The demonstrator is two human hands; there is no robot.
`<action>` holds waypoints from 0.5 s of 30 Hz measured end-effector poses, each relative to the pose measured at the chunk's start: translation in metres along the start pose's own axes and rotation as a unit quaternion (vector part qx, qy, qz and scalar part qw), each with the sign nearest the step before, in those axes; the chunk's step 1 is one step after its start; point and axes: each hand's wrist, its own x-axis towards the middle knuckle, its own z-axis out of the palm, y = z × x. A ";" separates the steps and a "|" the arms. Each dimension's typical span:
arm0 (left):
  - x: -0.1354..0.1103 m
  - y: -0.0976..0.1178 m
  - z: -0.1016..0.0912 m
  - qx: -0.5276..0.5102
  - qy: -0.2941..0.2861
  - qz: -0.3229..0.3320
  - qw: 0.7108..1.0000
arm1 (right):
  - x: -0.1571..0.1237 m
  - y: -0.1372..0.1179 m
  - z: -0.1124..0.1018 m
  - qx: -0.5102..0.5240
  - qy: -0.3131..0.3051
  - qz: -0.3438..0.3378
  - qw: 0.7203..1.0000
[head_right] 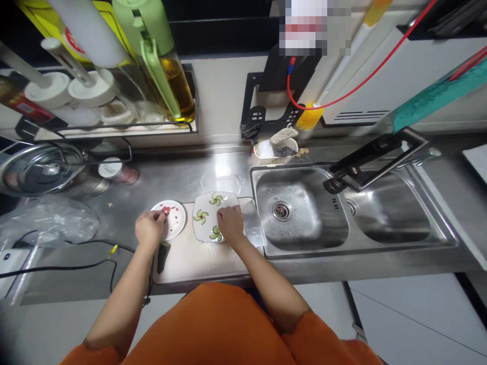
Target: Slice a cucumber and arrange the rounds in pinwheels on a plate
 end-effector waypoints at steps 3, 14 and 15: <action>0.006 0.001 0.000 0.013 -0.014 -0.008 1.000 | -0.004 -0.002 0.000 0.004 -0.008 0.005 1.000; 0.016 0.006 -0.005 0.028 -0.055 -0.040 0.997 | -0.017 0.002 -0.001 0.028 -0.001 0.006 1.000; 0.016 0.006 -0.006 0.024 -0.056 -0.041 0.997 | -0.019 0.003 -0.002 0.031 0.002 0.004 1.000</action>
